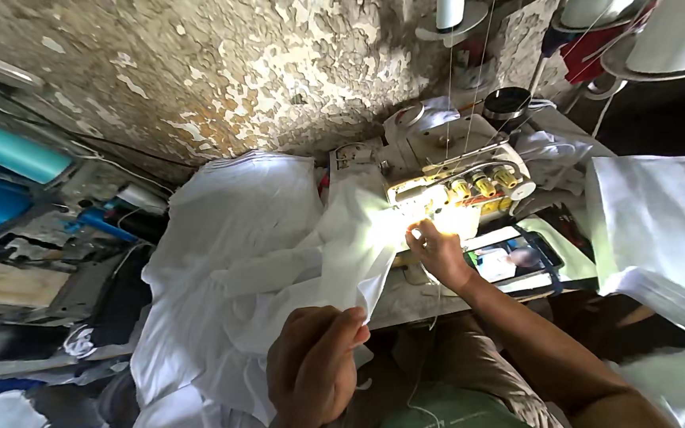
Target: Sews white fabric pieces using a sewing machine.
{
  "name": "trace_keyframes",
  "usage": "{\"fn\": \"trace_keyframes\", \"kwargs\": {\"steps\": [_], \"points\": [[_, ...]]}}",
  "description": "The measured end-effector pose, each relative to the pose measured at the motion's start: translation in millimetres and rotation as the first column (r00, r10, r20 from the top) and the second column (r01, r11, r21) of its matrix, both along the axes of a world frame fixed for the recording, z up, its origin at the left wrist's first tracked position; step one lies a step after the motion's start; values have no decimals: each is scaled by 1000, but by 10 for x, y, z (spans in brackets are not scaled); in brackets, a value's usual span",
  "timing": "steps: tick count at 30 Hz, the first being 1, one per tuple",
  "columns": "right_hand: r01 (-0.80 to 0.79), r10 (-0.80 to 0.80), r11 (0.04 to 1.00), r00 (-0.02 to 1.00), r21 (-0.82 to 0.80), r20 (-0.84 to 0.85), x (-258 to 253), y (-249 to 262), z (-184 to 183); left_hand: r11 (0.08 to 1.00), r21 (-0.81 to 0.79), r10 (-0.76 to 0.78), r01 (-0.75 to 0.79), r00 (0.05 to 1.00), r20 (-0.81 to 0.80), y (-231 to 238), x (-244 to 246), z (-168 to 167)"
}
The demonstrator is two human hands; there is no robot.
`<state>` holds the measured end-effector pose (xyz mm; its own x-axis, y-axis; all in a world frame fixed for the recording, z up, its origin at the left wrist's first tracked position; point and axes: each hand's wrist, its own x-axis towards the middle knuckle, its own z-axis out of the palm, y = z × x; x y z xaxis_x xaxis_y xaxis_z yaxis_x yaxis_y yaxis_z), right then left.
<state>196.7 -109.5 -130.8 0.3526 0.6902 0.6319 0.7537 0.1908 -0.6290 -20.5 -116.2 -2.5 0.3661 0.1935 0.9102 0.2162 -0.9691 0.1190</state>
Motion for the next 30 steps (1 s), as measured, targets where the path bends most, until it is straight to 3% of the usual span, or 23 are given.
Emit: {"fn": "trace_keyframes", "kwargs": {"steps": [5, 8, 11, 15, 23, 30], "points": [[-178, 173, 984, 974, -23, -145, 129, -43, -14, 999, -34, -15, 14, 1000, -20, -34, 92, 96], [-341, 312, 930, 929, -134, -199, 318, -169, -133, 999, -41, -36, 31, 993, -110, -58, 119, 101], [-408, 329, 881, 892, -238, -309, 375, -262, -208, 997, -26, -75, 72, 983, -170, -45, 164, 40], [-419, 313, 866, 880, -274, -358, 323, -341, -181, 995, -50, -93, 86, 986, -141, -8, 238, -46], [-429, 339, 887, 857, -171, -388, 249, -402, -321, 983, -121, -155, 142, 982, -109, 296, 375, -443], [-319, 306, 942, 943, -100, -129, 197, -471, -523, 924, -361, -246, 126, 919, -309, -2, 255, -825]]}}
